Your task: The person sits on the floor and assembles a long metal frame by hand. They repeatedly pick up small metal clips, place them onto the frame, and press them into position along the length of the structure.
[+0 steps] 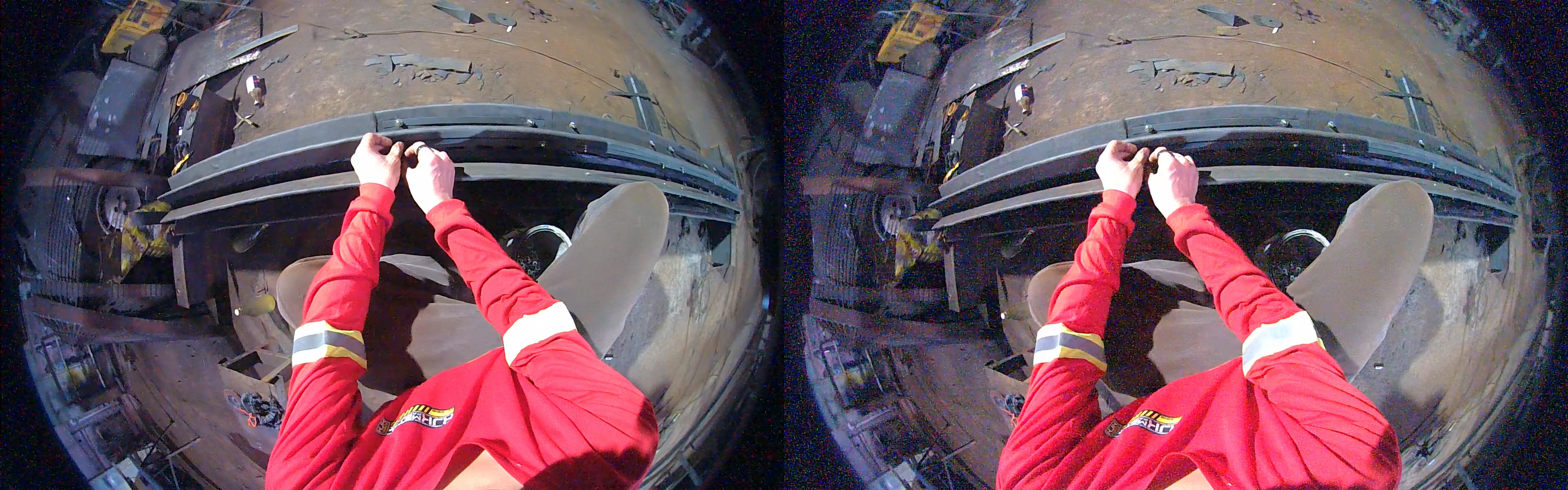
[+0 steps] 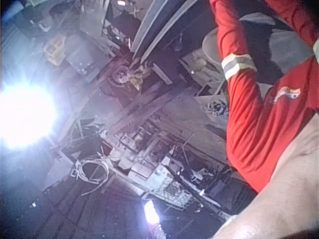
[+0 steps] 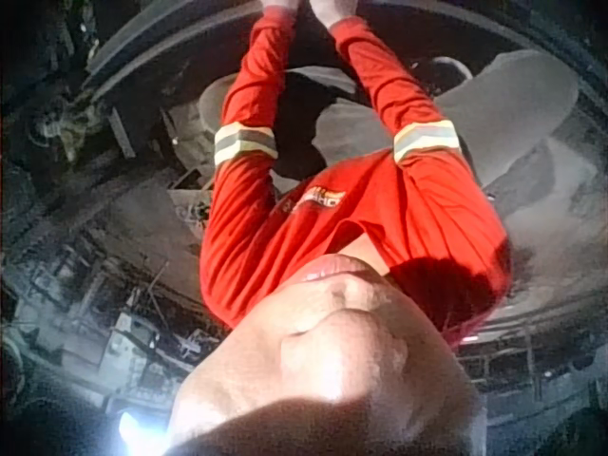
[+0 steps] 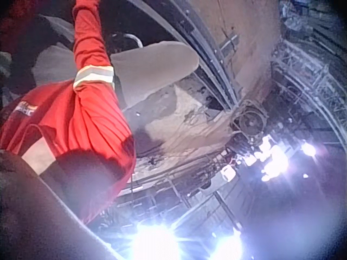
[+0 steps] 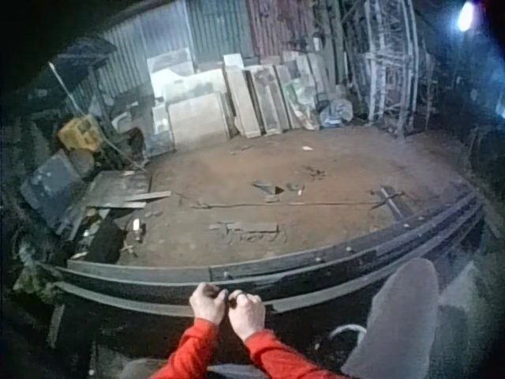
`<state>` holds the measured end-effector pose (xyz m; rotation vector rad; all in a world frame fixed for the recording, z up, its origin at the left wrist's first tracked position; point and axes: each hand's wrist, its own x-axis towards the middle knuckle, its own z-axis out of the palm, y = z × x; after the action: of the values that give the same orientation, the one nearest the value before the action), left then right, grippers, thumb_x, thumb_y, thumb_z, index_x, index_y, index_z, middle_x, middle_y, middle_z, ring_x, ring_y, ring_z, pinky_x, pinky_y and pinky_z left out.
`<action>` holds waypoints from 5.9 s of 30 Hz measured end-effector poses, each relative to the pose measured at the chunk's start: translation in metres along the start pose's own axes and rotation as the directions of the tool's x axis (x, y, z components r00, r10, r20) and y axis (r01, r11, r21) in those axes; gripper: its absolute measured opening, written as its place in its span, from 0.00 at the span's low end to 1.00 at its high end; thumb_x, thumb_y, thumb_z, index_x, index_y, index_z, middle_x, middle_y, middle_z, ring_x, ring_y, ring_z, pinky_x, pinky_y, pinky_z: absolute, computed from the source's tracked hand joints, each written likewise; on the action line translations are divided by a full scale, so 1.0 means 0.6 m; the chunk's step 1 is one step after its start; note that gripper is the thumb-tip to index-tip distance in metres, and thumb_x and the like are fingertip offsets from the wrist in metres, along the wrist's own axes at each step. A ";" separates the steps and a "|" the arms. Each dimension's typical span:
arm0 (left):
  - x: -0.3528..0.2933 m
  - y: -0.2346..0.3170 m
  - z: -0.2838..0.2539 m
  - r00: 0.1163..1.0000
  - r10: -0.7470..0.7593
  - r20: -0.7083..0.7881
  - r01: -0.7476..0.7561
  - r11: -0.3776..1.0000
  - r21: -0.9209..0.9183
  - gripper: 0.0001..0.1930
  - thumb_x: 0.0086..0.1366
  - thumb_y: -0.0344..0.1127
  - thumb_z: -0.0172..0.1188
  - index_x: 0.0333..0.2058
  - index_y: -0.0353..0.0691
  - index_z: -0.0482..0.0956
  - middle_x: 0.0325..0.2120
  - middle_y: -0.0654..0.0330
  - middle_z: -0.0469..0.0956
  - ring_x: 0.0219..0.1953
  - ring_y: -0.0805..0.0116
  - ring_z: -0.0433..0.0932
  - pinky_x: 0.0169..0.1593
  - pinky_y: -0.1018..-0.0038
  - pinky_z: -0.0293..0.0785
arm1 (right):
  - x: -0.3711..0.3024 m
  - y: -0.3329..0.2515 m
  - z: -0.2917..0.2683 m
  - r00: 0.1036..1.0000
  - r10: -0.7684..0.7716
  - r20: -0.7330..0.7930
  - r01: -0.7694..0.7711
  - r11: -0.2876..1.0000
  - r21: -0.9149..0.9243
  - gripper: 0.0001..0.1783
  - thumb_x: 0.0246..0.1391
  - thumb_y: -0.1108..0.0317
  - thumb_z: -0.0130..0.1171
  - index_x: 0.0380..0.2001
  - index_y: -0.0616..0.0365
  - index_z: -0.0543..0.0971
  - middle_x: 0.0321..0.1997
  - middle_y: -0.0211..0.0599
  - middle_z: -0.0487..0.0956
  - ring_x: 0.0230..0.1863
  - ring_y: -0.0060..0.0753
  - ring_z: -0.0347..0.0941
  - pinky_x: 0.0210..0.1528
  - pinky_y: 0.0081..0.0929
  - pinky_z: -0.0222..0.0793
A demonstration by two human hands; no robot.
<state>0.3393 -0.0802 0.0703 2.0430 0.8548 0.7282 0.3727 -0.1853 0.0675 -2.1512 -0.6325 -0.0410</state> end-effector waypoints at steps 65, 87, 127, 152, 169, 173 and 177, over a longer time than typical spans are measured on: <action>-0.012 0.005 0.001 0.995 0.075 0.061 -0.095 0.885 0.455 0.16 0.56 0.45 0.64 0.27 0.34 0.82 0.23 0.49 0.81 0.26 0.56 0.81 0.34 0.65 0.75 | 0.098 0.001 -0.073 0.592 0.312 0.743 -0.708 0.642 0.295 0.18 0.46 0.67 0.55 0.40 0.65 0.79 0.41 0.53 0.80 0.40 0.41 0.78 0.41 0.36 0.73; -0.004 0.009 0.007 0.986 -0.023 0.167 -0.088 0.773 0.628 0.12 0.53 0.39 0.62 0.26 0.35 0.82 0.23 0.51 0.81 0.26 0.59 0.81 0.33 0.68 0.74 | 0.042 0.023 -0.021 0.891 0.301 0.340 -0.429 0.805 0.410 0.13 0.45 0.62 0.60 0.29 0.63 0.80 0.34 0.53 0.80 0.39 0.51 0.78 0.42 0.40 0.74; 0.036 -0.044 0.001 0.984 -0.048 0.171 -0.019 0.930 0.368 0.17 0.55 0.43 0.60 0.22 0.30 0.80 0.16 0.51 0.78 0.20 0.62 0.77 0.30 0.66 0.72 | 0.004 0.070 -0.157 0.988 0.001 -0.153 0.046 0.951 0.305 0.21 0.46 0.69 0.54 0.47 0.62 0.75 0.55 0.43 0.68 0.44 0.43 0.75 0.44 0.36 0.74; 0.037 -0.040 -0.002 0.978 -0.096 0.184 0.032 0.946 0.324 0.17 0.55 0.40 0.63 0.17 0.31 0.77 0.14 0.55 0.76 0.17 0.66 0.72 0.26 0.67 0.69 | 0.000 0.078 -0.139 0.997 -0.040 -0.073 0.059 0.960 0.273 0.11 0.49 0.66 0.53 0.36 0.55 0.78 0.38 0.36 0.77 0.29 0.44 0.76 0.32 0.39 0.73; 0.001 0.016 0.013 0.989 0.012 0.149 -0.072 0.913 0.403 0.19 0.57 0.42 0.58 0.17 0.30 0.76 0.12 0.50 0.73 0.16 0.60 0.70 0.28 0.62 0.67 | -0.004 0.085 -0.136 0.986 -0.076 -0.146 0.106 0.973 0.207 0.07 0.47 0.65 0.55 0.27 0.54 0.80 0.31 0.33 0.77 0.27 0.41 0.76 0.30 0.37 0.73; 0.005 0.014 0.002 0.976 -0.040 0.214 -0.015 0.969 0.247 0.16 0.57 0.39 0.57 0.19 0.30 0.78 0.13 0.55 0.76 0.17 0.66 0.72 0.28 0.67 0.68 | -0.004 0.082 -0.136 0.993 -0.052 -0.102 0.072 0.976 0.205 0.07 0.47 0.64 0.55 0.26 0.54 0.79 0.31 0.33 0.77 0.27 0.41 0.76 0.30 0.38 0.73; 0.003 0.012 0.002 0.970 -0.104 0.220 0.077 0.988 0.131 0.13 0.57 0.36 0.59 0.22 0.29 0.80 0.16 0.56 0.78 0.20 0.71 0.75 0.28 0.72 0.70 | -0.004 0.085 -0.134 0.990 -0.082 -0.115 0.103 0.975 0.198 0.08 0.47 0.63 0.55 0.26 0.53 0.79 0.30 0.33 0.77 0.27 0.42 0.76 0.31 0.38 0.73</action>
<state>0.3436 -0.0827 0.0756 2.1295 0.8709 0.3911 0.4089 -0.2727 0.0792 -1.9085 -0.6459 -0.1354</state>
